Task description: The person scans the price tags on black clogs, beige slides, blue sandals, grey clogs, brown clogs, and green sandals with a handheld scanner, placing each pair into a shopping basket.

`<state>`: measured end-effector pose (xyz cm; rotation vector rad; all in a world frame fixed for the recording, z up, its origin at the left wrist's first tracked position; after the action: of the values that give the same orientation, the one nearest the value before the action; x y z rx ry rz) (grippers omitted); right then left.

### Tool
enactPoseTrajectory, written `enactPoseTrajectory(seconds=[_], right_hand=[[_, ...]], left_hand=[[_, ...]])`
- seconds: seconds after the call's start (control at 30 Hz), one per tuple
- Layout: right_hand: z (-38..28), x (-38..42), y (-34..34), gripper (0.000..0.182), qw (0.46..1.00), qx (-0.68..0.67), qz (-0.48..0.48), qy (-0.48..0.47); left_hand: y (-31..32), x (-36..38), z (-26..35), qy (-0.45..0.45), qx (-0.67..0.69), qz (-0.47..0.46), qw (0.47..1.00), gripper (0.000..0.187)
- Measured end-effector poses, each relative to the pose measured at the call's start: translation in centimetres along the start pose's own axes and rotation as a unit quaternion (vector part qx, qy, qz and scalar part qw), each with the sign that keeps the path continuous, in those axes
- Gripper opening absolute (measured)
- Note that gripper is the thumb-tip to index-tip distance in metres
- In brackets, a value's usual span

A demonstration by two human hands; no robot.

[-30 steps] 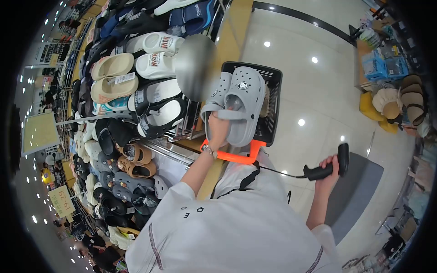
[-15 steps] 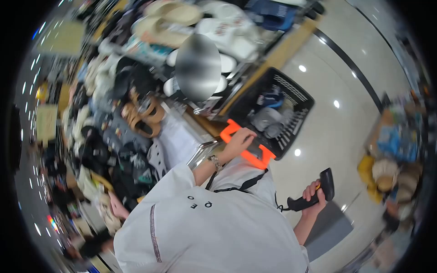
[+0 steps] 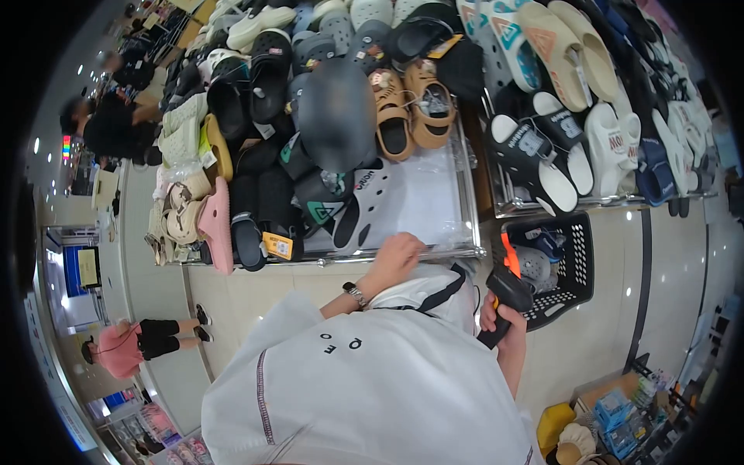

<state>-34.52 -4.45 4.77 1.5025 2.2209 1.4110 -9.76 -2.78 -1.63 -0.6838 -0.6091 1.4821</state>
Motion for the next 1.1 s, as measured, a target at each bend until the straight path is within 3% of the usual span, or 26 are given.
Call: enactPoseTrajectory(seconds=[0.1,0.2,0.27,0.33,0.43,0.47,0.53,0.67,0.73,0.8,0.93,1.03,1.1], right_hand=[[0.8,-2.3,3.0,0.037,0.999,0.033,-0.008,0.008],[1.8,-3.3,6.1,0.036,0.996,0.085,0.024,-0.015],[3.3,-3.2,5.9,0.036,0.995,0.086,0.045,-0.011],[3.5,-2.7,6.1,0.029,0.998,0.036,0.038,-0.027],[4.7,-1.3,6.1,0.028,0.989,0.038,0.131,-0.062],[5.2,-0.7,6.0,0.028,0.986,0.033,0.148,-0.07],[5.7,0.4,6.4,0.027,0.977,0.017,0.202,-0.068],[7.2,2.1,6.9,0.027,0.955,-0.004,0.28,-0.099],[7.8,2.7,7.0,0.028,0.947,-0.009,0.297,-0.126],[8.1,3.0,7.5,0.028,0.938,-0.02,0.319,-0.137],[8.6,2.8,7.4,0.027,0.932,-0.025,0.338,-0.126],[8.4,2.1,7.6,0.024,0.939,-0.02,0.325,-0.111],[8.1,1.3,7.5,0.023,0.943,-0.015,0.317,-0.103]], left_hand=[[-4.2,1.0,-4.6,-0.118,-0.02,0.163,0.979,0.02],[-7.3,1.3,-9.0,-0.169,-0.027,0.247,0.954,0.019],[-9.5,0.0,-10.0,-0.19,-0.014,0.258,0.947,0.017],[-10.9,-2.9,-10.4,-0.153,-0.02,0.256,0.954,0.017],[-10.9,-9.3,-11.2,-0.086,0.057,0.156,0.982,0.019],[-9.9,-11.5,-11.9,-0.157,0.083,0.051,0.983,0.028],[-7.7,-16.0,-12.9,-0.15,0.018,0.005,0.988,0.04],[-3.1,-22.8,-13.2,-0.113,-0.019,0.065,0.991,0.054],[-2.6,-24.9,-13.3,-0.299,0.076,-0.021,0.951,0.064],[-3.0,-25.3,-12.8,-0.373,0.093,0.005,0.923,0.074],[-3.1,-26.0,-13.7,-0.395,0.155,0.0,0.905,0.064],[-3.1,-26.1,-14.5,-0.372,0.343,-0.029,0.862,0.041],[-4.0,-26.3,-15.2,-0.368,0.322,-0.072,0.869,0.039]])
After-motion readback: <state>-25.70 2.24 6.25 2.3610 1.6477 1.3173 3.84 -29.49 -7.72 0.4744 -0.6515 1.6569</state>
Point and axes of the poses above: each hand's wrist, its own x-axis away from the middle knuckle, its own y-axis out of the palm, z = x × y, the point moved 3 cm from there along -x, towards the middle knuckle, and after that the axes turned 8 degrees about -y, right-handed, at the moved point
